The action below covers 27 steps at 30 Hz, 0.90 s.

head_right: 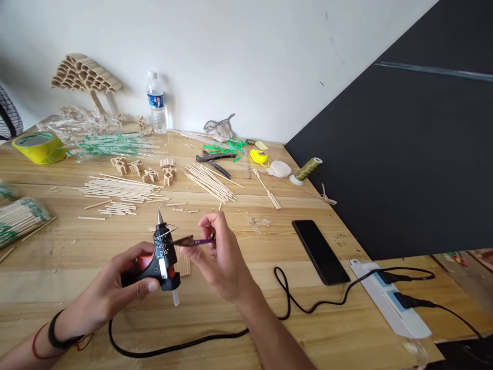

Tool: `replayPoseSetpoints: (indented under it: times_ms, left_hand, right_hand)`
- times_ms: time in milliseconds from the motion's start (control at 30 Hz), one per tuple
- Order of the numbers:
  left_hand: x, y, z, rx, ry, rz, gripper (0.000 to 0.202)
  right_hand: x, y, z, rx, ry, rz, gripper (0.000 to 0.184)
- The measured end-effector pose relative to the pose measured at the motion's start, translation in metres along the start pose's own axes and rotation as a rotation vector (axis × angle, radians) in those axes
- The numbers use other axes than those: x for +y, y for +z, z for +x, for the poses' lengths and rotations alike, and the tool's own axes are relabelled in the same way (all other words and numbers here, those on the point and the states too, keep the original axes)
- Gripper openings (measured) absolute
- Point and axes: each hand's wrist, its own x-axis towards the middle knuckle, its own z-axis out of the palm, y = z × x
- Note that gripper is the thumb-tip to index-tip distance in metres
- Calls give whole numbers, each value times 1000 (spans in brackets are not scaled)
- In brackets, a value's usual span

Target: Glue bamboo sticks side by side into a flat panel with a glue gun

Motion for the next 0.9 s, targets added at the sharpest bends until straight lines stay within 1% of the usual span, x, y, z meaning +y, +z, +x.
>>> replayPoseSetpoints:
  times_ms: [100,233,267,333,400,600,733,800,900]
  left_hand:
    - [4,-6,1,35,13,-31,31]
    - [5,-16,1,48,-45,5,33]
    - [5,-18,1,44,-60,16,33]
    - [4,-22,3,44,-82,33,34]
    - [3,-24,4,53,-96,39,35]
    - [2,-26,7,85,-128,52,40]
    - [5,-25,7,118,-102,98,41]
    - [6,-25,7,120,-85,117,41]
    - [6,-24,7,104,-95,126,42]
  right_hand:
    - [5,0,-2,-91,-75,-111,33]
    - [7,1,1,-188,-221,-226,7]
    - [7,1,3,-199,-261,-240,6]
    - [8,1,5,-203,-317,-252,11]
    - [10,1,7,-200,-338,-277,14]
    - [14,1,9,-184,-356,-403,23]
    - [15,-3,9,-162,-363,-487,26]
    - [15,-4,10,-167,-375,-509,27]
    - [15,-5,10,-181,-374,-531,28]
